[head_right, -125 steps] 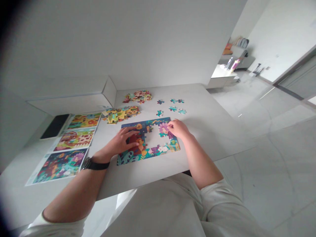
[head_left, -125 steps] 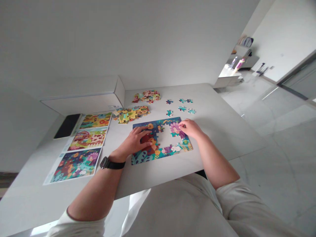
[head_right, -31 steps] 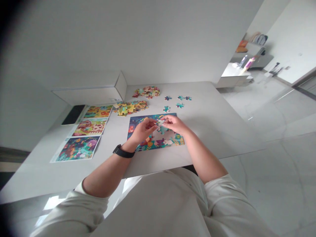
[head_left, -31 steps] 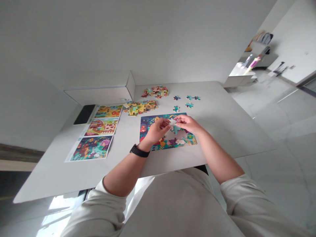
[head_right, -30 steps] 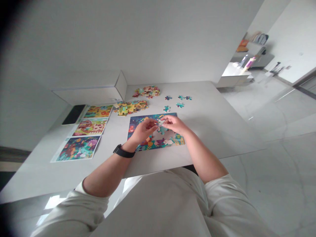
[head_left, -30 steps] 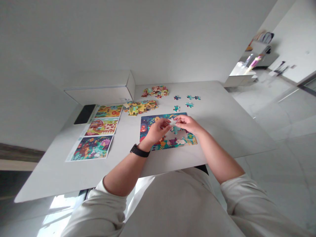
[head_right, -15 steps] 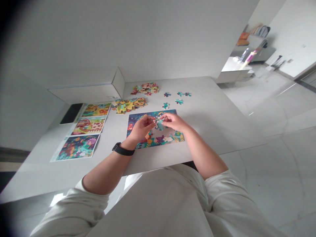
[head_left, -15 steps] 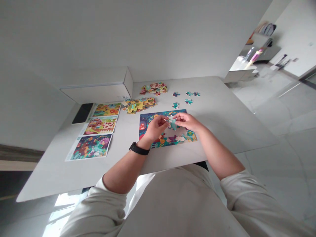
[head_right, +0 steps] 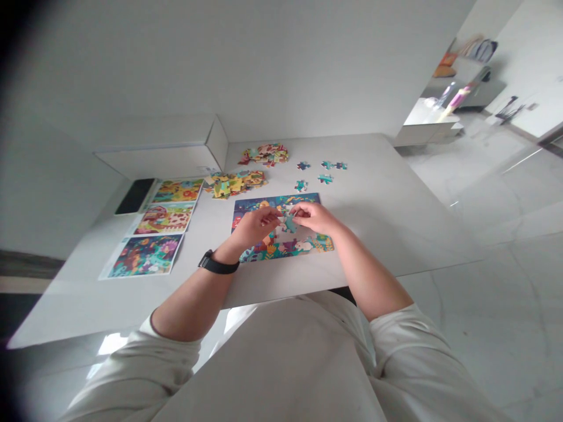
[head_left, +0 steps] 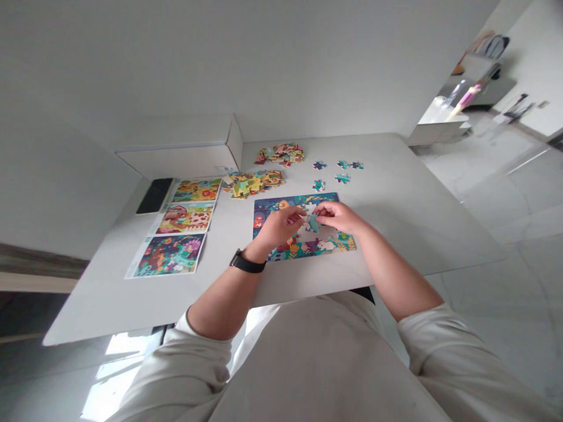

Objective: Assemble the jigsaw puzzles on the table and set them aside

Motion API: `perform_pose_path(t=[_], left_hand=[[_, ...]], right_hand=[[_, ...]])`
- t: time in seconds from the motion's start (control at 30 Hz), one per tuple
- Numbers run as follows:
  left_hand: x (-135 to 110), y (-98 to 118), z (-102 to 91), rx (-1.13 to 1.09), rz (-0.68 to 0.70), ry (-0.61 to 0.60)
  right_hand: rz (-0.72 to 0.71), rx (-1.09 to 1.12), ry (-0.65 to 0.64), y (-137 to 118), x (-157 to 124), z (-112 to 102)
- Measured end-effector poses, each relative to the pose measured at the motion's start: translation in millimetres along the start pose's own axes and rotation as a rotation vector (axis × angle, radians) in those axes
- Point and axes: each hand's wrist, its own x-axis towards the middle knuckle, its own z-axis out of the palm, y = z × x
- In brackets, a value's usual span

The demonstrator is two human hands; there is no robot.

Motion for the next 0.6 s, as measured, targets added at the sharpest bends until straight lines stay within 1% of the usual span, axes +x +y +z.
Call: perform_pose_path(t=[0.17, 0.37, 0.6], left_hand=[[0, -2, -5.6, 0.122, 0.06, 0.076], [-1, 1, -4.8, 0.108, 0.042, -0.036], [-4, 2, -4.7, 0.098, -0.001, -0.114]], right_hand=[[-0.045, -0.054, 0.004, 3, 0, 4], [-0.035, -0.096, -0.037, 6, -1, 12], [-0.065, -0.161, -0.052, 1, -2, 18]])
